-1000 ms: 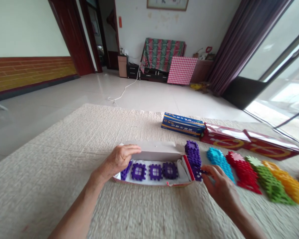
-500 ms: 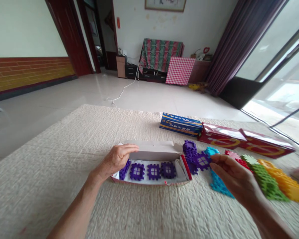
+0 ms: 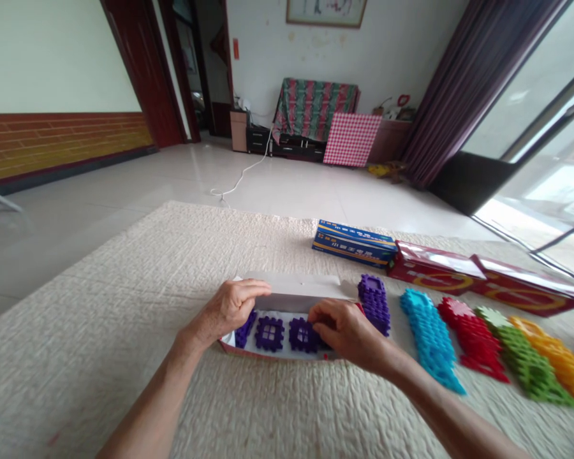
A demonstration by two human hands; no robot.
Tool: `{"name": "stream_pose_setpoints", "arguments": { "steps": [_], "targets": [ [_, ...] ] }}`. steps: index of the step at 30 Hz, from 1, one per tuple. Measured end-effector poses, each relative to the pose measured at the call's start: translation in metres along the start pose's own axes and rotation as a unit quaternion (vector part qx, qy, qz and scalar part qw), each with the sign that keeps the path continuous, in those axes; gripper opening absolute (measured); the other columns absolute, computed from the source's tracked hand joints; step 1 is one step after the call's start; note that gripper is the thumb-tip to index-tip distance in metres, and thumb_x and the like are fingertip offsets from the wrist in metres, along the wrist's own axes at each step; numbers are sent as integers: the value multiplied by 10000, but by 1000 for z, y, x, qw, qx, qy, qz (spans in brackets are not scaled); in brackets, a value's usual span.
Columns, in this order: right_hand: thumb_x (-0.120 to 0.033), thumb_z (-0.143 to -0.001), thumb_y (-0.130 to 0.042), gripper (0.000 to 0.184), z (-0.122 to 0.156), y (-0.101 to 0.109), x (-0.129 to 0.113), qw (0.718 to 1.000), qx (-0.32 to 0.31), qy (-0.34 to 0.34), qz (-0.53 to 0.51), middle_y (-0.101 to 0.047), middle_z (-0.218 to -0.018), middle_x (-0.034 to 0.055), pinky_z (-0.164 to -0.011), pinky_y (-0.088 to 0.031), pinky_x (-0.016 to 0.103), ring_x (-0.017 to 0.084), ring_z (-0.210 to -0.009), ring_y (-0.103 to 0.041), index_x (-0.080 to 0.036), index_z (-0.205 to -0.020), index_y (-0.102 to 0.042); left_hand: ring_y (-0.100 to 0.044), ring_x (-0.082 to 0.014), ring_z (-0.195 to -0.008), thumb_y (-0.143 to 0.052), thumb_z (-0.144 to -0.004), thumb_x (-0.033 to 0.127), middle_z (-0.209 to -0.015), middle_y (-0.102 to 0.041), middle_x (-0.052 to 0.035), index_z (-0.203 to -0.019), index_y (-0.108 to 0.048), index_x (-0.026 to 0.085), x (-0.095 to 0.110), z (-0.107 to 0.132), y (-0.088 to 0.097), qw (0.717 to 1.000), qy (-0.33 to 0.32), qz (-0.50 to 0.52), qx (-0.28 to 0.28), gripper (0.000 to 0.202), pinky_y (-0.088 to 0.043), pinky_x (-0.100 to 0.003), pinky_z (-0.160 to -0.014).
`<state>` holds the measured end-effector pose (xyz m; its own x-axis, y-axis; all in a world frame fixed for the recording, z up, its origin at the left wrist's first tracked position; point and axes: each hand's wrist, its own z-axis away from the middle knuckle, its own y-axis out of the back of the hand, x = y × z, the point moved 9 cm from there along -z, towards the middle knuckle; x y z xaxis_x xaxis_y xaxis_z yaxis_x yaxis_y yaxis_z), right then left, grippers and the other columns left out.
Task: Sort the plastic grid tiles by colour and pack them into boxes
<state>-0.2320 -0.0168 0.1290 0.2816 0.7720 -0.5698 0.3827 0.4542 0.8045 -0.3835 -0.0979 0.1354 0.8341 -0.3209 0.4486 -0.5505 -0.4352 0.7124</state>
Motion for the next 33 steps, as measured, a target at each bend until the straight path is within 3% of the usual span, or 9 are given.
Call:
{"name": "stream_pose_setpoints", "arguments": {
  "steps": [5,8,14,18,21,26,33],
  "targets": [
    [-62,-698,-511,152,-2,-7,4,1000,0,1,22,-643,-703,5,-617,-422,240,118,-646,-574,-163,-735,-618,-663,-137,-1015,-394,-729,-31,-1062,-723,-22,-1015,-710,201,-2,2,-3,1000,-6,-7,-9,485,-544,-304,-928],
    [-89,-727,-524,113,1,0,-1,999,21,8,44,-632,-704,13,-601,-419,243,122,-641,-569,-165,-725,-608,-657,-139,-1032,-388,-734,-33,-1062,-724,-28,-1012,-710,194,-1,3,-4,1000,-19,-20,-7,483,-545,-308,-929],
    [-208,-851,-489,142,28,45,3,994,103,2,48,-634,-737,22,-568,-442,235,117,-623,-579,-182,-800,-619,-651,-139,-1046,-389,-739,-25,-1090,-714,-30,-1059,-696,204,-2,4,-3,999,-25,-40,0,500,-542,-321,-938],
    [-278,-860,-497,163,63,86,32,976,191,-50,94,-645,-730,19,-586,-463,240,128,-628,-590,-199,-814,-632,-676,-135,-990,-387,-741,-3,-1070,-721,-22,-1029,-715,205,-4,4,-2,999,-20,-35,-1,483,-548,-295,-922],
    [-280,-847,-503,162,94,98,62,961,221,-99,135,-652,-726,18,-592,-471,241,132,-620,-596,-205,-806,-640,-692,-144,-949,-409,-746,47,-1037,-732,-7,-989,-731,216,-10,5,-2,1000,-14,-25,7,438,-552,-287,-909],
    [-245,-873,-485,164,122,77,101,953,196,-148,176,-659,-847,35,-667,-489,263,151,-730,-627,-209,-898,-642,-699,-156,-929,-431,-771,110,-1039,-729,17,-965,-736,244,-16,4,-4,999,-17,-45,3,386,-559,-289,-888],
    [-200,-878,-487,247,105,49,108,941,192,-132,247,-605,-1038,85,-812,-489,328,210,-941,-587,-210,-1094,-606,-699,-164,-931,-452,-783,135,-1044,-727,20,-965,-734,251,-18,5,-4,999,-15,-43,-5,355,-556,-288,-889]
  ]
}}
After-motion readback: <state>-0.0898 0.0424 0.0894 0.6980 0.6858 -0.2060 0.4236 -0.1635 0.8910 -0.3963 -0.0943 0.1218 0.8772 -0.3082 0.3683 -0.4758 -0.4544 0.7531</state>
